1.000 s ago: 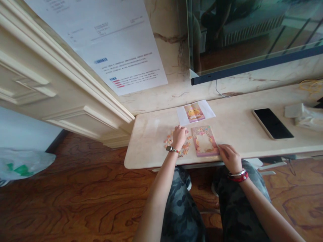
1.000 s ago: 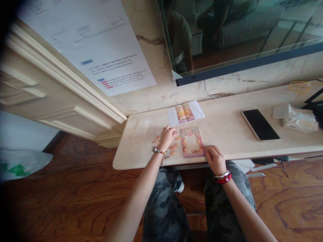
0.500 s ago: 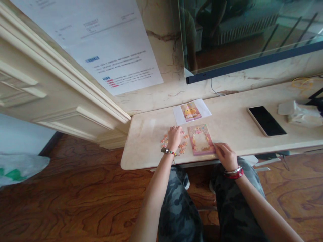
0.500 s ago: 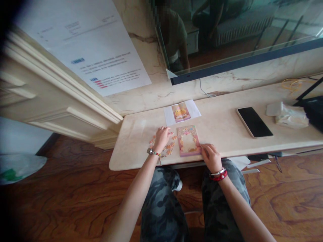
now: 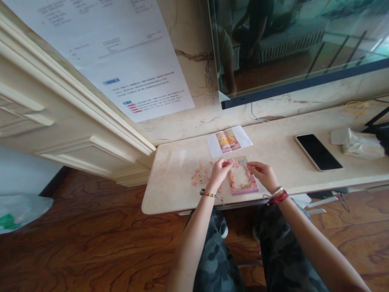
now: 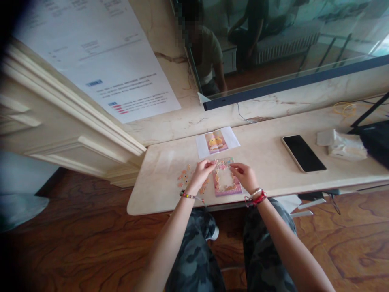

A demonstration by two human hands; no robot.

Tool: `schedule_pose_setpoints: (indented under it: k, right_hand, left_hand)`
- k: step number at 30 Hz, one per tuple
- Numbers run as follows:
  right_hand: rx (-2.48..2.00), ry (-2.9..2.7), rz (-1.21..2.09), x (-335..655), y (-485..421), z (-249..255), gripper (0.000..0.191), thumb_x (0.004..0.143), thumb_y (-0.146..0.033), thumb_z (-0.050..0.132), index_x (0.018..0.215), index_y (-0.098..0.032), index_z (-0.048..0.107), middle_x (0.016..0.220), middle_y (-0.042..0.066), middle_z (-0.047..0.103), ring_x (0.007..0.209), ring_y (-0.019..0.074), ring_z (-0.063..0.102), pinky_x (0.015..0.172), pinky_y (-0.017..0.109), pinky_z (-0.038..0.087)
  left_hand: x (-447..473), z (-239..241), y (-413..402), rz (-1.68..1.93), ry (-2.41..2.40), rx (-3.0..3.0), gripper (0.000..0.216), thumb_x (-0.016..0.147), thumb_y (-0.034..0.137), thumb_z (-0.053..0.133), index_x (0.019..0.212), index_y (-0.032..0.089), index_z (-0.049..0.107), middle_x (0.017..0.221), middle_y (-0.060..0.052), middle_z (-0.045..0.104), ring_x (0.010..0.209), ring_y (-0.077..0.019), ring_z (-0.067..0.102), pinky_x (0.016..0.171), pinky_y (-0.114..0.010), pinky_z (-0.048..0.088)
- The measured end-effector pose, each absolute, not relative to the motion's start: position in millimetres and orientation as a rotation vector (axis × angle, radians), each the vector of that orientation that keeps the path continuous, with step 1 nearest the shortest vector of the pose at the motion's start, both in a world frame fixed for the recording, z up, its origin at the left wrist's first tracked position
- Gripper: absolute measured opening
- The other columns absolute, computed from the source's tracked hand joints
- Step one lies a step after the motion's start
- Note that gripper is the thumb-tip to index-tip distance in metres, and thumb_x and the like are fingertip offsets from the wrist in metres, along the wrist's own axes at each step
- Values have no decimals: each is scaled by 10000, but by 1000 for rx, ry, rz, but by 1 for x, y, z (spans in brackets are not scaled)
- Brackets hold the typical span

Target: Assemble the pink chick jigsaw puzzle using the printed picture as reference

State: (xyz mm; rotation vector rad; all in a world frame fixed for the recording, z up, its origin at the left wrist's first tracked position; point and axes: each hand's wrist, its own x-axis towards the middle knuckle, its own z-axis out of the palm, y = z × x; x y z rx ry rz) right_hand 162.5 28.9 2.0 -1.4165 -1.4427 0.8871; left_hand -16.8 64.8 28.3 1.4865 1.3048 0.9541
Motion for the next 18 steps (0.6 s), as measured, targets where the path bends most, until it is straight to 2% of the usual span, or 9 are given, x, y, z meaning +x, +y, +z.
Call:
schedule_pose_setpoints:
  k: [5,12,18]
  right_hand:
    - [-1361,-1446,1041,153,58,10,369,667,-459,533,755,-114,628,579,24,573,473,87,439,423,217,329]
    - [-1371,-1487,986,146,56,10,323,673,-443,514,685,-129,590,563,9,540,495,91,422,458,223,324]
    - [-1386,-1694,900,153,75,1,264,716,-382,431,624,-149,513,533,-19,462,491,81,375,471,217,299]
  left_hand:
    - [6,17,61,1056,1281,1168,153,642,272,584,697,129,587,671,-9,603,634,-100,528,611,-215,387]
    - [15,8,57,1049,1312,1154,151,678,284,545,691,135,560,585,23,539,560,-76,476,544,-192,357]
    - [6,12,56,993,1371,1317,120,714,269,541,745,153,542,675,-3,566,628,-103,514,620,-229,401]
